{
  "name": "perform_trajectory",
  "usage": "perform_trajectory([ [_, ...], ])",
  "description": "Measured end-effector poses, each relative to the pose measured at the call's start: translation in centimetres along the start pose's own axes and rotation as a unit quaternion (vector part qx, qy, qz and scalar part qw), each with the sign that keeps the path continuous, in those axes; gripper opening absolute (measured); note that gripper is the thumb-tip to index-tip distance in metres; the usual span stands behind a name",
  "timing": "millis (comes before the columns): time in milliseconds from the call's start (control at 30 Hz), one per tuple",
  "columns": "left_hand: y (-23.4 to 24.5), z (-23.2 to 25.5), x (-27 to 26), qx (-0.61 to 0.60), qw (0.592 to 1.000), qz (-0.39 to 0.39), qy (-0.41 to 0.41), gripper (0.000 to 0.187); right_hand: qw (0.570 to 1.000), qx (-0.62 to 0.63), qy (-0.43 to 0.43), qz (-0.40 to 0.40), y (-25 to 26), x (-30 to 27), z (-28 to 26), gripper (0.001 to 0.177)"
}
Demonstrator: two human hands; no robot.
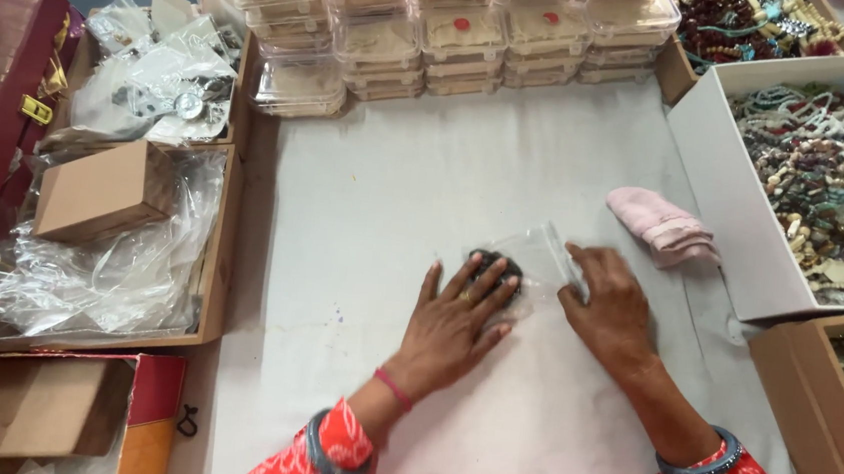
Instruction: The person places a black beaded bracelet into a small plastic bag and seals it. They then place the bagged bracelet into a small beige cloth pouch and tie it closed. The person wipes a clear plastic container with a pink cloth, places the pouch inside, closes the container, and stacks it with others.
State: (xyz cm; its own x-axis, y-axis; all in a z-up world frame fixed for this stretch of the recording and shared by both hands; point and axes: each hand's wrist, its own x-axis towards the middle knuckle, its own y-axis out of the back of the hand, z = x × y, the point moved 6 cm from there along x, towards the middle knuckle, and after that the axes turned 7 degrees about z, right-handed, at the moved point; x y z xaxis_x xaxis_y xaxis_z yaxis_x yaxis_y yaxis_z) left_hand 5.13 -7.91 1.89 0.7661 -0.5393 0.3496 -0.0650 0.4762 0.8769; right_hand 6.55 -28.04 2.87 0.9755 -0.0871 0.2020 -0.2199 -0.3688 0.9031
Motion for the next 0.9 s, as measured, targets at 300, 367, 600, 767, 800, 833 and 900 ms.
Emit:
perform_trajectory([
  [300,0.8,0.0,1.0,-0.017,0.998,-0.06,0.006,0.053,0.97,-0.068,0.225,0.055,-0.2,-1.1,-1.5,0.06],
  [367,0.8,-0.4,0.1,-0.013,0.998,-0.062,0.009,0.053,0.961,-0.114,0.25,-0.001,-1.4,-1.2,-1.6,0.059],
  [600,2.5,-1.6,-0.6,-0.077,0.989,0.096,0.078,0.066,0.978,-0.007,0.207,0.019,-0.6,-1.3,-2.6,0.058],
  [767,0.0,-0.4,-0.8,0.012,0.999,-0.027,0.024,0.08,0.953,-0.043,0.285,-0.09,-2.9,-2.9,-3.5,0.07],
  [800,-0.3,-0.8,-0.8,0.027,0.999,-0.008,0.033,0.077,0.957,-0.036,0.281,-0.064,-2.8,-2.6,-3.2,0.069],
  [833,-0.5,-1.1,-1.1,0.042,0.998,0.012,0.042,0.074,0.96,-0.029,0.277,-0.037,-2.7,-2.4,-2.9,0.068],
  [900,-0.5,-1.8,-0.9,0.025,0.996,0.027,0.081,0.075,0.958,-0.036,0.284,-0.025,-2.6,-3.0,-2.1,0.068],
])
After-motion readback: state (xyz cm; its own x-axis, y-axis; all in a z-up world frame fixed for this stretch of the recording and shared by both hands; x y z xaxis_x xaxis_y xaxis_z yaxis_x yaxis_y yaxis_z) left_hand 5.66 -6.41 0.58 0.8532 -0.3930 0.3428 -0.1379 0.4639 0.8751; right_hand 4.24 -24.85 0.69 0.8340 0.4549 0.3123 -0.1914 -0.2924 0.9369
